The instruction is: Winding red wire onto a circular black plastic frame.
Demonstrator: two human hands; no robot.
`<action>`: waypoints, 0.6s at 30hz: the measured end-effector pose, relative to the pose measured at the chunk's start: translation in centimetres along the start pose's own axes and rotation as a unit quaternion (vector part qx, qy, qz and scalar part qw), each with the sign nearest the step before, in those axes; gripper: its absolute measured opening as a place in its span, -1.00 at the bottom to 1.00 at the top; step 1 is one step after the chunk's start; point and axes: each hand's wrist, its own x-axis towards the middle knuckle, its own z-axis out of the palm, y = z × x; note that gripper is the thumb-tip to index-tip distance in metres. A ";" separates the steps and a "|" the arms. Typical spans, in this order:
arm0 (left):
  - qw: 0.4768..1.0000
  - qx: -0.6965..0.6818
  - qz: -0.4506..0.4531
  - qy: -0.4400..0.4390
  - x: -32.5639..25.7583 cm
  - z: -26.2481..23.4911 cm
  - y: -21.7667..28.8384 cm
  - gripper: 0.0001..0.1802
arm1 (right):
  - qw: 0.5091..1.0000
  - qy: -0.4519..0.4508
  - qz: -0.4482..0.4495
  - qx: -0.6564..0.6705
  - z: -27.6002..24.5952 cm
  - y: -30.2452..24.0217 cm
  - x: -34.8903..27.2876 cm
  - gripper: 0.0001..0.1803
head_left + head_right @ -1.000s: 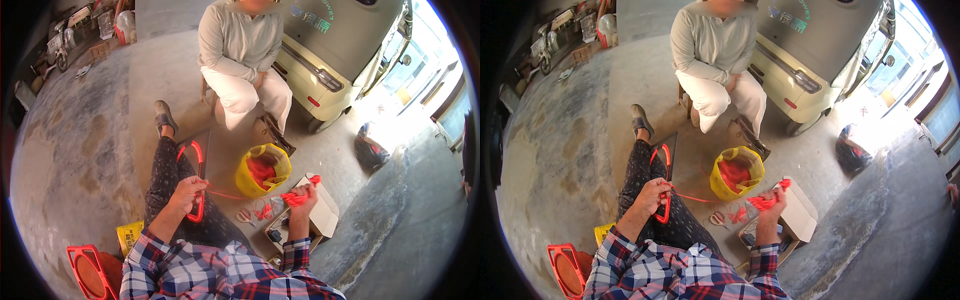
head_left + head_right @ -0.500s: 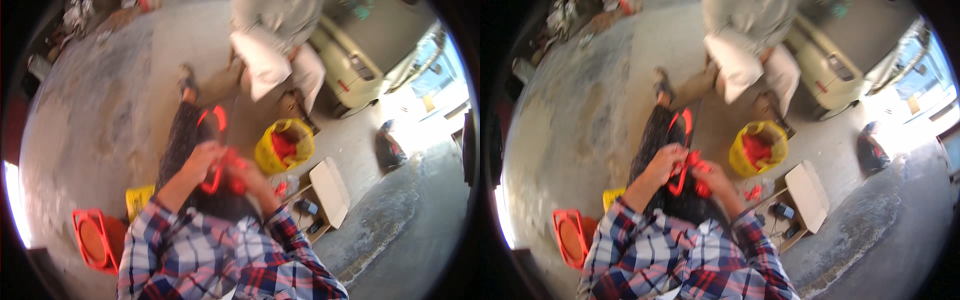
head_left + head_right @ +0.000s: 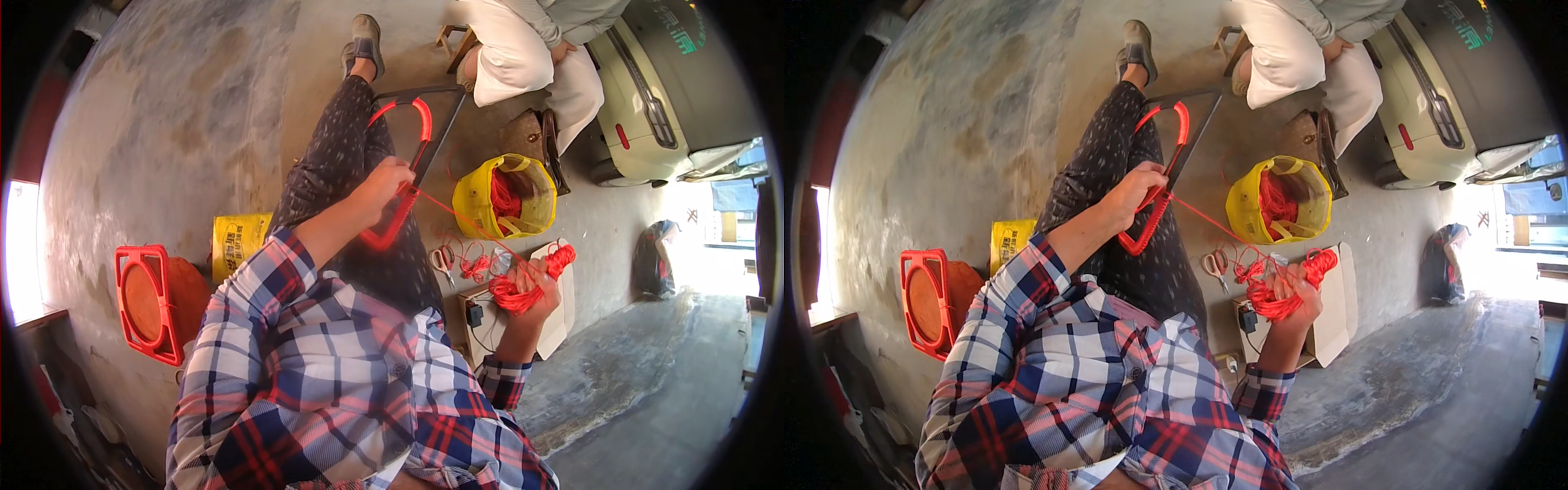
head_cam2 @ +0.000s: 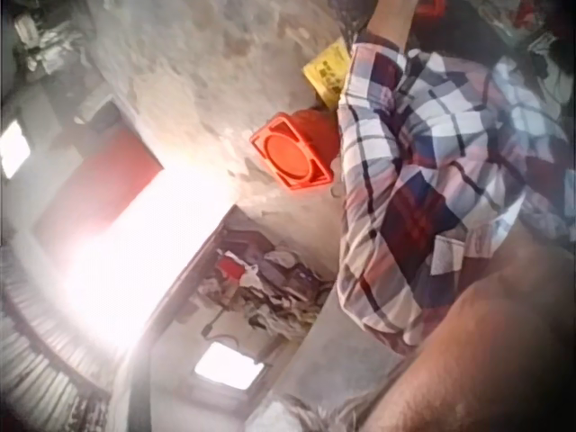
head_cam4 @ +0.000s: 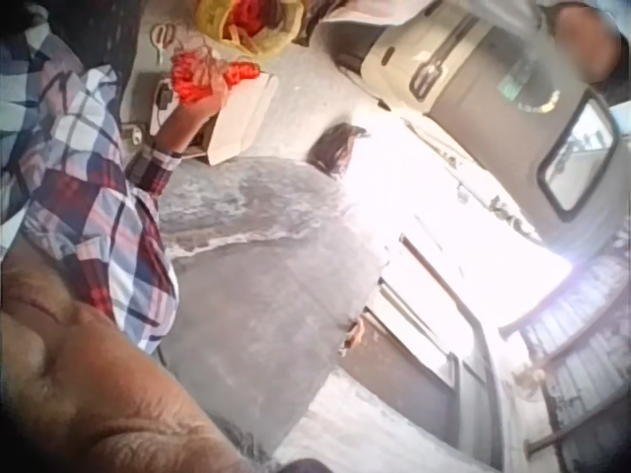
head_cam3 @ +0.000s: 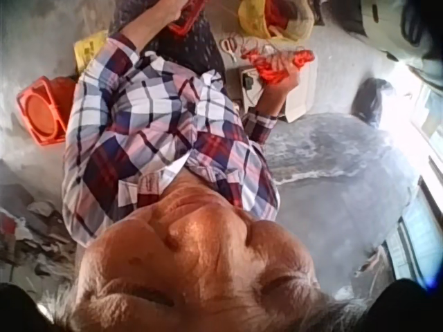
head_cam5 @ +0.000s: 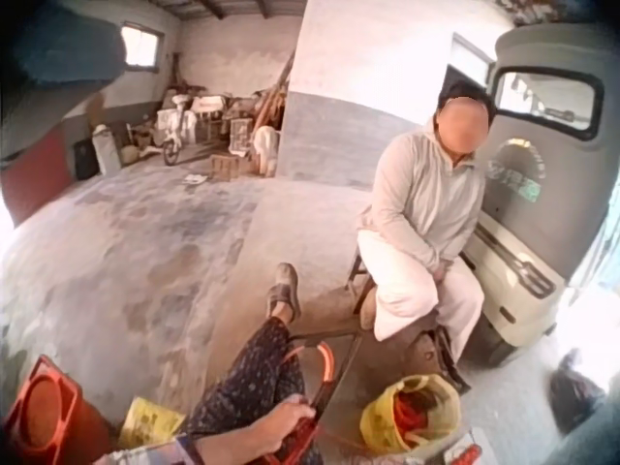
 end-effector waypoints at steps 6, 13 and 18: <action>0.989 0.037 -0.055 -0.135 1.4 -2.0 -0.6 -0.78 | 0.990 0.105 0.047 -0.082 -6.9 1.1 -1.9 -0.86; 0.959 0.211 0.191 -0.010 -2.4 -0.9 1.5 -0.77 | 0.967 0.211 0.081 -0.115 -2.2 4.3 1.3 -0.70; 0.734 0.455 0.473 -0.175 -8.0 2.3 1.9 -0.54 | 0.977 0.099 0.186 -0.017 7.3 6.2 2.4 -0.61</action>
